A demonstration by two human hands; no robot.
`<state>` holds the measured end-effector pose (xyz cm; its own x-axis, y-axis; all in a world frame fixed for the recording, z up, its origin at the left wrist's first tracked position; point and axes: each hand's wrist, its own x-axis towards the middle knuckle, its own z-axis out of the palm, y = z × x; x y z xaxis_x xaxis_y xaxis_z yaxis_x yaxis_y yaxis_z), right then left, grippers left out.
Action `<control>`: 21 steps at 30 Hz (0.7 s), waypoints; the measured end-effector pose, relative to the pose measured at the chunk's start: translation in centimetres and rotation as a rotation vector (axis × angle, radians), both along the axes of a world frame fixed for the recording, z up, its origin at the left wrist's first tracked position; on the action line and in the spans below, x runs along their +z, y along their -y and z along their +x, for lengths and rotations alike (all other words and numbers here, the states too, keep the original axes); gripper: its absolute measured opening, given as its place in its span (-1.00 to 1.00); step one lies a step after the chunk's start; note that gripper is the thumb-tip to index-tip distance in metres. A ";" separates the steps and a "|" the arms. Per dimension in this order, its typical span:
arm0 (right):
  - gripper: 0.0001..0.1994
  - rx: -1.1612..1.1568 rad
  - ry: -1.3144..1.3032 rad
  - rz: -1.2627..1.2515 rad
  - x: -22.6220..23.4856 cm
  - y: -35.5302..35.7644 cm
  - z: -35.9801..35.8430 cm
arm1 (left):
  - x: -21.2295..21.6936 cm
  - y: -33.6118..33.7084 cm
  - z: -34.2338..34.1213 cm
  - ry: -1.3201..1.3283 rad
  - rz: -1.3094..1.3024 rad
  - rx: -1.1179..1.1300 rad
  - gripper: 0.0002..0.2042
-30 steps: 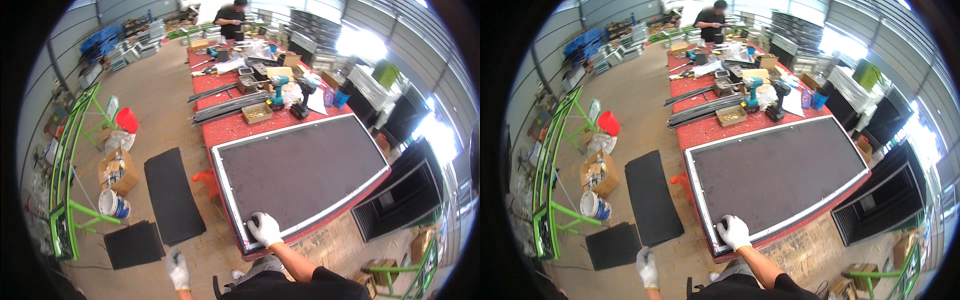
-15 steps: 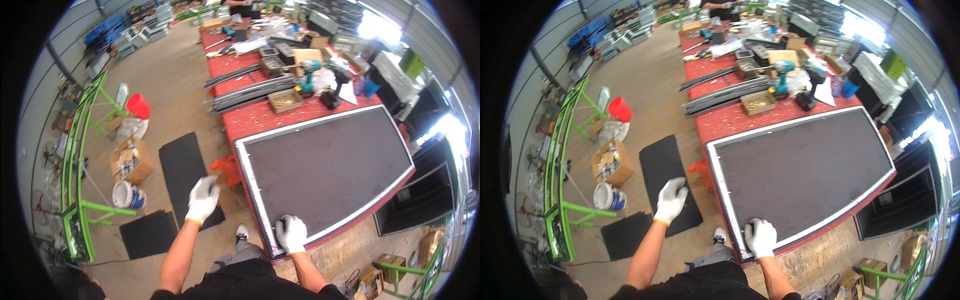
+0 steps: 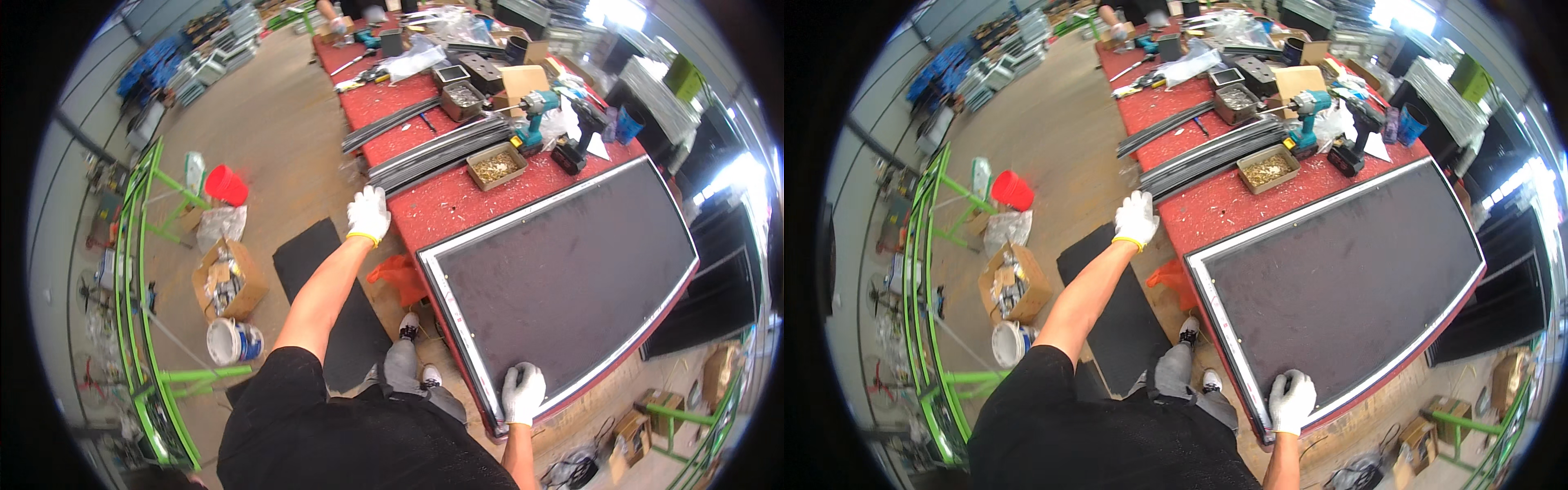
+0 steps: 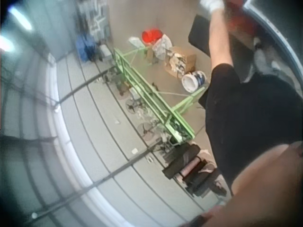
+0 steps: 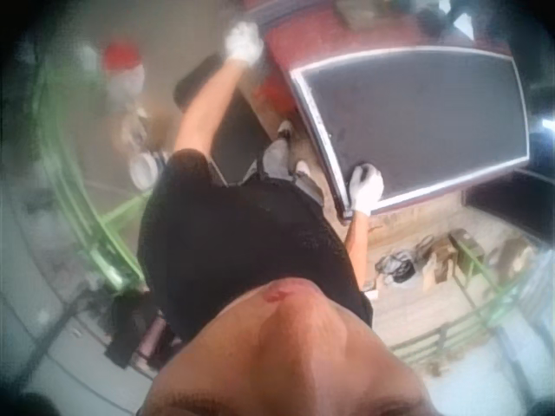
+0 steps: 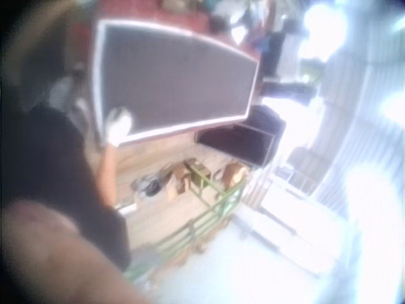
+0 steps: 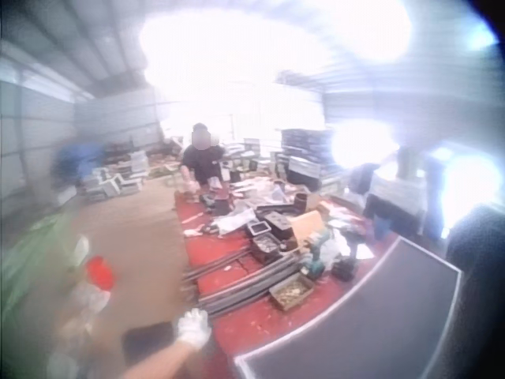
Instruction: The person assembles a window frame by securing metal profiles to a mesh screen using a cordless drill, hammer, and screwdriver. They cut metal rods to length with a miter saw and fit them into the frame, then fasten the components together.
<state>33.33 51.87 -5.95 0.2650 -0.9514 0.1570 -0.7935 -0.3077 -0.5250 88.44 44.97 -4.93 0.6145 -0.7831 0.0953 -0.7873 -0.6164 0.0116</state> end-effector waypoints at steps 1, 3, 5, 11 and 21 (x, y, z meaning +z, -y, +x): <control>-0.91 -0.049 -0.028 0.013 0.0 -0.1 0.6 | -0.7 1.2 1.1 0.005 0.031 0.001 -0.59; -0.92 -0.133 -0.008 0.005 0.2 -0.3 1.6 | -1.9 2.6 2.9 0.027 -0.037 -0.061 -0.73; -0.92 -0.214 -0.024 0.046 0.3 -0.7 2.4 | -2.5 2.8 4.4 -0.112 -0.040 -0.129 -0.79; -0.89 -0.384 -0.112 0.043 -0.2 -1.4 3.9 | -0.8 1.2 7.4 -0.473 -0.331 -0.222 -0.81; -0.80 -0.498 -0.148 0.143 4.0 -0.8 11.0 | 2.9 1.1 7.1 -0.585 -0.261 -0.294 -0.73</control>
